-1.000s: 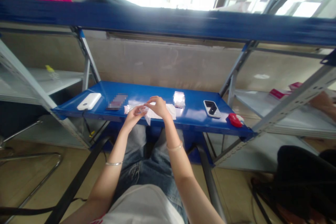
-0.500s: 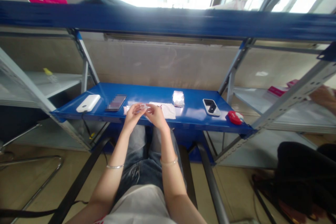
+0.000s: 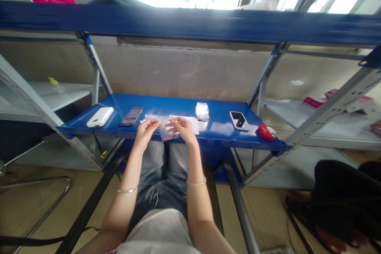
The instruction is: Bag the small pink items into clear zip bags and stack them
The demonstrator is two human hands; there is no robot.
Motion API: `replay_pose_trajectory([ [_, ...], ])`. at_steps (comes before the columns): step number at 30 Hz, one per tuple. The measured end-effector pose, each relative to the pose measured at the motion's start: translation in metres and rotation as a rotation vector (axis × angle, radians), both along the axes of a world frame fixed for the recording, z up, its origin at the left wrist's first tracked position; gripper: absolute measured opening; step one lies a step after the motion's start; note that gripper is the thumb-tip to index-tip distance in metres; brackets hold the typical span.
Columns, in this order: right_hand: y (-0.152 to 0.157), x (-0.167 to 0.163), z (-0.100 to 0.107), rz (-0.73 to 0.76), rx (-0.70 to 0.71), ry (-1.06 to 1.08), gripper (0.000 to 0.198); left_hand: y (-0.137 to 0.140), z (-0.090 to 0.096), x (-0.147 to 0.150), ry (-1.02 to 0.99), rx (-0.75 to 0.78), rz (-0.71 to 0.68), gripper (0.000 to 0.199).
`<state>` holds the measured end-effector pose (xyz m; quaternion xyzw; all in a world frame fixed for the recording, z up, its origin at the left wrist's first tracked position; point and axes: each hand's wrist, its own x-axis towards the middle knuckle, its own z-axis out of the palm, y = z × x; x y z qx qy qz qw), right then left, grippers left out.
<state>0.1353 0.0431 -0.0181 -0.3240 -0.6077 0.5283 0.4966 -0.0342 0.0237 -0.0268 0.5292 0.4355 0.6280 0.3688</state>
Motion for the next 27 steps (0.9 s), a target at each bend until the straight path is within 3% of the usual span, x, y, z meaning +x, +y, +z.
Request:
replay_pose_trajectory([
  [13,0.0,0.017,-0.003,-0.073,-0.001,-0.003,0.031,0.006,-0.006,0.002,0.034,-0.011,-0.023,0.027],
  [19,0.004,0.02,-0.006,-0.203,0.118,-0.07,0.025,0.008,-0.009,0.002,0.14,0.038,0.037,0.024],
  [27,0.006,0.019,-0.009,-0.232,0.174,-0.039,0.023,0.009,-0.008,0.004,0.182,0.109,0.061,0.024],
])
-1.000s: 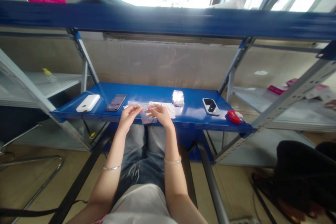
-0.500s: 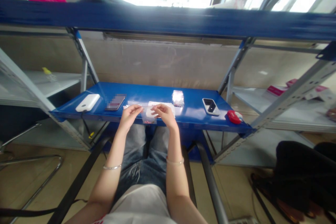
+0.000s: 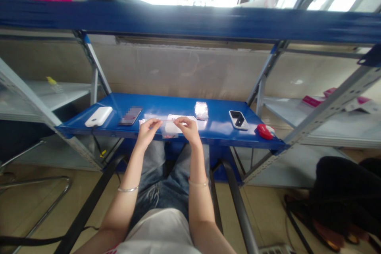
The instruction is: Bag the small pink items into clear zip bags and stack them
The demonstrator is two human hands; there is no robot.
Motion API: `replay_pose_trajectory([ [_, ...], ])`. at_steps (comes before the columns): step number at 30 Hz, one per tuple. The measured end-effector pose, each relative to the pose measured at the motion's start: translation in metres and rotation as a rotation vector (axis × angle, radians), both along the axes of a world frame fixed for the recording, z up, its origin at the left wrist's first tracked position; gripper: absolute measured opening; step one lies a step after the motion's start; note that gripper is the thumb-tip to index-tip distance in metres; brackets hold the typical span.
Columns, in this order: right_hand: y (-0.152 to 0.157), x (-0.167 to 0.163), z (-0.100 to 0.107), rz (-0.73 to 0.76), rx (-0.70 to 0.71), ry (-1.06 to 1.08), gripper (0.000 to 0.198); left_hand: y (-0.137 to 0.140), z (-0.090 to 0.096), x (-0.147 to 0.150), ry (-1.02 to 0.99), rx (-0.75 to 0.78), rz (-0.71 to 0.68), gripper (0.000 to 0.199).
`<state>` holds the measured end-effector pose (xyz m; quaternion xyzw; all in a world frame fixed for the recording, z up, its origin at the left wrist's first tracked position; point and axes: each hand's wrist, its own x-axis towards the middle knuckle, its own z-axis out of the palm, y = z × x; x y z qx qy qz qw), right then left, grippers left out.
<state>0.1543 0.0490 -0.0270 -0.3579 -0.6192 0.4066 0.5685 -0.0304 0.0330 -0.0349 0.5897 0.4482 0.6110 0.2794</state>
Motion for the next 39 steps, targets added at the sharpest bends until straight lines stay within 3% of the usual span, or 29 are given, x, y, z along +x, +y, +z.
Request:
replay_pose_trajectory([
  [14,-0.009,0.0,0.011,0.047,-0.048,-0.02,0.026,-0.01,0.011,0.002,0.051,0.001,-0.101,0.024],
  [30,-0.009,0.003,0.009,0.046,-0.016,-0.027,0.026,-0.01,0.012,0.01,0.072,0.006,-0.059,0.021],
  [39,-0.009,0.0,0.01,0.069,-0.014,-0.059,0.029,-0.014,0.015,0.01,0.081,-0.005,-0.111,0.022],
])
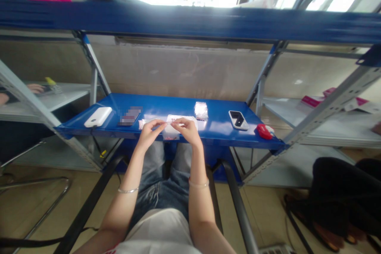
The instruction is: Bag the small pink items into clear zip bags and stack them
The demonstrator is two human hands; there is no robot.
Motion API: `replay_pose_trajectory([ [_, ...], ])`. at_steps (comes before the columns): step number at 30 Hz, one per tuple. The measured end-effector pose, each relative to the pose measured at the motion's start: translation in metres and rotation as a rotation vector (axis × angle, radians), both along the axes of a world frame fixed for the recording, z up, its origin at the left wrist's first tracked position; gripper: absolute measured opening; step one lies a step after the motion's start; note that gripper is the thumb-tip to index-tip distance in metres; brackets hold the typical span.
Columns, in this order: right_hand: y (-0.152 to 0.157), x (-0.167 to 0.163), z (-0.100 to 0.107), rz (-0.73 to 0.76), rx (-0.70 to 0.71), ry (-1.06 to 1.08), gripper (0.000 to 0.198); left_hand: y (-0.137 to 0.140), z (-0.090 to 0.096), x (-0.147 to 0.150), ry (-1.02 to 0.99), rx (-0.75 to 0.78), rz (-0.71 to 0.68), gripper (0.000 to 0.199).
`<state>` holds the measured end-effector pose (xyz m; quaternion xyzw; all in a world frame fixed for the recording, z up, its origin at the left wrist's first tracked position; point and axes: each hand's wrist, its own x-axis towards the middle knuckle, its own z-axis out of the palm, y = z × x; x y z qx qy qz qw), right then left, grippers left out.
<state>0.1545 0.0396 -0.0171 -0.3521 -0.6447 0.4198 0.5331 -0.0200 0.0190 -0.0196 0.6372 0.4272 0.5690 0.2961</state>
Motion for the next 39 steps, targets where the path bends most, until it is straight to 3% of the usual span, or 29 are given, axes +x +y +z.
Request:
replay_pose_trajectory([
  [39,-0.0039,-0.0011,0.0039,-0.025,0.055,-0.099,0.027,-0.0046,0.0037,0.0084,-0.018,0.023,0.026,0.022],
])
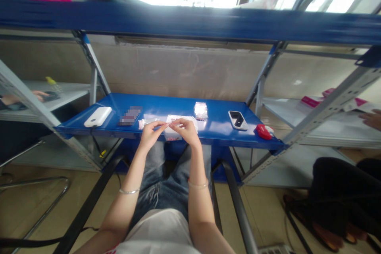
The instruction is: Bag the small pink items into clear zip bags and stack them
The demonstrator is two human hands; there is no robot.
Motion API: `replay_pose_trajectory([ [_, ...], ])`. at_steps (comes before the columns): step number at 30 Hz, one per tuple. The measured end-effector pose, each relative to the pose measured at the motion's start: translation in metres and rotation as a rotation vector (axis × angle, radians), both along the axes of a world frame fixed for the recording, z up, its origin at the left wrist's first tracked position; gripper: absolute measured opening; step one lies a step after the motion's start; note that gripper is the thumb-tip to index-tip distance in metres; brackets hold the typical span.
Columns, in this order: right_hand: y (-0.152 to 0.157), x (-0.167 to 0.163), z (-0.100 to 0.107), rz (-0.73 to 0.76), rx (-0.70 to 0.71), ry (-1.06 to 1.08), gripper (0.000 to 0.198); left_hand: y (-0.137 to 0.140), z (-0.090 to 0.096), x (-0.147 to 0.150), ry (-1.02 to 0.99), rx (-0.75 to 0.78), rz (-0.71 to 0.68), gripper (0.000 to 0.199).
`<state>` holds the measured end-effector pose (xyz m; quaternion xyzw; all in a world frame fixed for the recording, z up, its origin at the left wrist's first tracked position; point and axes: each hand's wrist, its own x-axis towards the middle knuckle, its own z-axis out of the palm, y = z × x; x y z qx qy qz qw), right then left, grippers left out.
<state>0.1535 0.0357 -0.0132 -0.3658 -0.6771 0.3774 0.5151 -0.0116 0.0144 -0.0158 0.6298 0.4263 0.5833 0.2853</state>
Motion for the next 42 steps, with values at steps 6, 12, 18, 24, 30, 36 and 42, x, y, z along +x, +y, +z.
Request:
replay_pose_trajectory([
  [6,-0.001,-0.002,0.002,-0.021,0.017,0.006,0.026,0.0,0.001,0.002,-0.021,-0.027,0.007,0.02],
  [12,0.001,-0.003,-0.002,-0.012,0.016,0.063,0.028,0.0,0.0,0.007,-0.079,-0.051,-0.007,0.026],
  [18,0.005,-0.006,-0.006,-0.023,0.038,0.105,0.028,0.001,-0.002,0.01,-0.117,-0.076,-0.035,0.029],
  [24,0.005,-0.004,-0.006,-0.003,0.039,0.081,0.026,0.0,-0.002,0.009,-0.125,-0.057,-0.012,0.028],
  [30,0.001,0.004,0.0,0.207,-0.026,0.048,0.026,0.003,-0.006,0.002,-0.096,-0.057,0.047,0.029],
  [36,0.0,0.007,-0.001,0.212,-0.135,0.016,0.032,0.006,-0.011,0.001,-0.107,-0.069,0.08,0.029],
  [42,0.009,0.014,-0.013,0.27,-0.203,0.055,0.026,0.008,-0.011,0.0,-0.256,-0.076,0.129,0.03],
])
